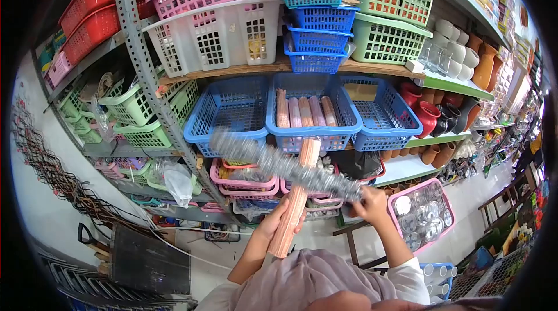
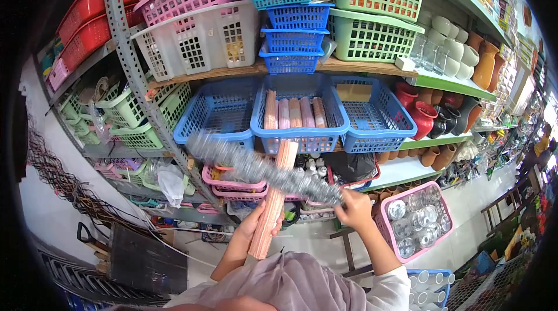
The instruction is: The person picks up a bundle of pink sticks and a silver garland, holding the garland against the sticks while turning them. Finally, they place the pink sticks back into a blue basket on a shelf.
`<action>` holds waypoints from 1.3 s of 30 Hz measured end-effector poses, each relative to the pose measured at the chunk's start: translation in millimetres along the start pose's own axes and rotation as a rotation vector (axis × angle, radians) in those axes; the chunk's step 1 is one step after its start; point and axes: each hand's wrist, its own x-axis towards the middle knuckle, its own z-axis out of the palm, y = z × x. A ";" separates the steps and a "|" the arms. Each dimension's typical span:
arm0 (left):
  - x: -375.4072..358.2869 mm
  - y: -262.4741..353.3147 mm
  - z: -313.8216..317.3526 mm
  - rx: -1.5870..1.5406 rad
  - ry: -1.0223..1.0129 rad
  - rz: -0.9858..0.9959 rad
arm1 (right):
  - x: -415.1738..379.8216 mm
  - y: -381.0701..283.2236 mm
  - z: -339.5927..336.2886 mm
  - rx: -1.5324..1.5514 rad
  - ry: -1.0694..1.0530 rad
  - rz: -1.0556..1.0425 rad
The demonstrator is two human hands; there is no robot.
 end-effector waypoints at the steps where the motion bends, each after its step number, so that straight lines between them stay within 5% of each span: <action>1: -4.5 1.1 -2.0 0.002 -0.001 0.002 | -2.8 -5.2 -1.6 -0.051 -0.079 -0.089; 7: -28.0 14.6 0.8 0.075 0.098 -0.005 | 0.6 -17.4 9.0 -0.056 0.059 0.121; 14: -45.0 22.1 -15.0 0.129 -0.003 -0.020 | -13.7 -43.7 7.8 -0.136 -0.031 -0.125; 18: -56.7 22.4 -13.4 0.125 0.051 -0.011 | -10.5 -50.2 11.8 -0.045 0.128 0.148; 26: -55.5 16.0 -22.0 -0.158 -0.017 -0.124 | -20.6 -60.6 7.7 -0.161 0.028 -0.050; 31: -63.1 24.1 3.2 -0.029 0.012 -0.047 | -20.9 -60.3 8.6 -0.067 0.172 0.275; 36: -62.0 0.8 -43.9 -0.201 -0.109 -0.094 | -37.2 -72.6 5.8 -0.145 -0.124 -0.089; 38: -65.6 -1.3 -32.8 -0.088 0.089 -0.062 | -35.0 -64.3 5.2 -0.154 -0.082 -0.085; 39: -63.4 8.6 -11.1 -0.090 0.029 -0.036 | -32.5 -57.3 9.5 -0.118 -0.014 -0.018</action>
